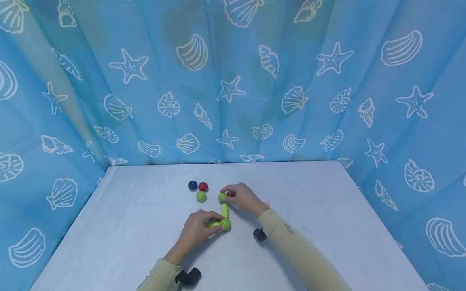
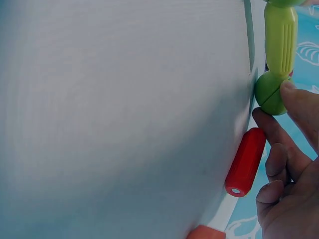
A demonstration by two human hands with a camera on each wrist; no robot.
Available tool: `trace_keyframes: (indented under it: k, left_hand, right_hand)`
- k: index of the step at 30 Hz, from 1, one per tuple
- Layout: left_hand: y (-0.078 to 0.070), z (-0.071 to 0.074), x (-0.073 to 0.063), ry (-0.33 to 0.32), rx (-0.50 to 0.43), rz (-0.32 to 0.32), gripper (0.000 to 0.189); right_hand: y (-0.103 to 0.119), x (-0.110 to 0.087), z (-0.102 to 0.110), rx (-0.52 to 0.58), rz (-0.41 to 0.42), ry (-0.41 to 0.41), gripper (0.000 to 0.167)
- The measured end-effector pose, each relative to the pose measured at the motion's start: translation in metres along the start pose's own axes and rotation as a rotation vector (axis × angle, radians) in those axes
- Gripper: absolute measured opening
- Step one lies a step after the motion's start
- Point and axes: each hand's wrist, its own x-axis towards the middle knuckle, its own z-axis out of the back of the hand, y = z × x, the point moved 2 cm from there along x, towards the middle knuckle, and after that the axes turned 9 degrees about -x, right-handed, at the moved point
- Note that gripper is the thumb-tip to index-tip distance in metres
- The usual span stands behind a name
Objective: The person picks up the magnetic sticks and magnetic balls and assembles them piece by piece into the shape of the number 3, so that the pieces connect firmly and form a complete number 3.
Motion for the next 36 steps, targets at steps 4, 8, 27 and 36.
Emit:
trace_keyframes:
  k: [4, 8, 27, 36]
  left_hand:
    - [0.0, -0.0005, -0.0009, 0.004, -0.005, 0.015, 0.027]
    - [-0.0004, -0.0005, -0.001, 0.0, -0.005, 0.013, 0.027]
    - [-0.0033, 0.0008, -0.0012, -0.014, 0.001, -0.011, 0.026]
    - [-0.0045, 0.0009, -0.0017, -0.006, -0.007, 0.001, 0.027]
  right_hand:
    - [-0.0026, -0.0021, 0.0021, -0.002, -0.018, 0.007, 0.03]
    - [-0.0039, -0.0038, 0.0033, -0.002, -0.019, 0.02, 0.029]
    - [-0.0054, -0.0091, 0.0039, 0.015, 0.03, 0.052, 0.03]
    - [-0.0048, -0.0096, 0.003, 0.03, 0.055, 0.034, 0.024]
